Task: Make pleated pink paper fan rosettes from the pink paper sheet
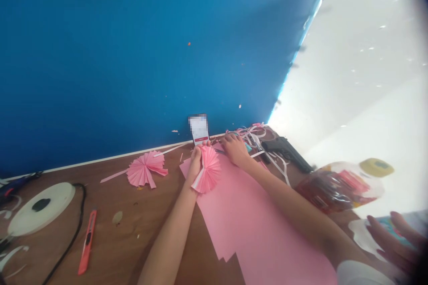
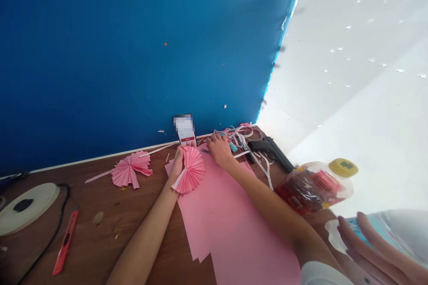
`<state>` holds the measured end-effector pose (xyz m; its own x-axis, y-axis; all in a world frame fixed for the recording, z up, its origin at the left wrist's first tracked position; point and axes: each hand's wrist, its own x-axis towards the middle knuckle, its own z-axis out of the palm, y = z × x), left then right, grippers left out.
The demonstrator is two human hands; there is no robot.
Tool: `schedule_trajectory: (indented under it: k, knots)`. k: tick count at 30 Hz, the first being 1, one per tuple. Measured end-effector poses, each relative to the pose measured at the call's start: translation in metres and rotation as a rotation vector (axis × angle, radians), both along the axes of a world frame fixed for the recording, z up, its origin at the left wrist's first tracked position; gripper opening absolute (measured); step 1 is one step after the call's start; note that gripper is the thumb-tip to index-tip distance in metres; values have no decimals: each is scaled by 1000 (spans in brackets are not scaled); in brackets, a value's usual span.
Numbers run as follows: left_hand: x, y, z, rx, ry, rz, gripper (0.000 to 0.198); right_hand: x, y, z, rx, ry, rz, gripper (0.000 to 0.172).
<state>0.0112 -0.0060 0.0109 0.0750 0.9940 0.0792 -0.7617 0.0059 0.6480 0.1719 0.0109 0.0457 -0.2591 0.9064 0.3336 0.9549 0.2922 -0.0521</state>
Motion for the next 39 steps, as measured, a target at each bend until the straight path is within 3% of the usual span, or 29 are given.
schedule_trajectory:
  k: [2, 7, 11, 15, 25, 33, 39]
  knots:
    - [-1, 3, -3, -7, 3, 18, 25, -4, -1, 3, -80, 208, 45, 31]
    - [-2, 7, -1, 1, 31, 53, 28, -16, -7, 12, -485, 920, 294, 42]
    - [-2, 8, 5, 34, 70, 87, 26, -15, -10, 15, -708, 1123, 362, 45]
    - [-5, 8, 7, 34, 157, 44, 25, -10, -9, 19, -685, 1129, 402, 37]
    - [-4, 9, -5, -9, 177, -105, 17, 4, 2, 19, -505, 857, 449, 26]
    - [-2, 5, 0, 7, 210, -132, 21, 1, -1, 21, -444, 855, 462, 28]
    - [-2, 7, -4, 11, 200, -135, 22, -2, -1, 21, -407, 846, 440, 25]
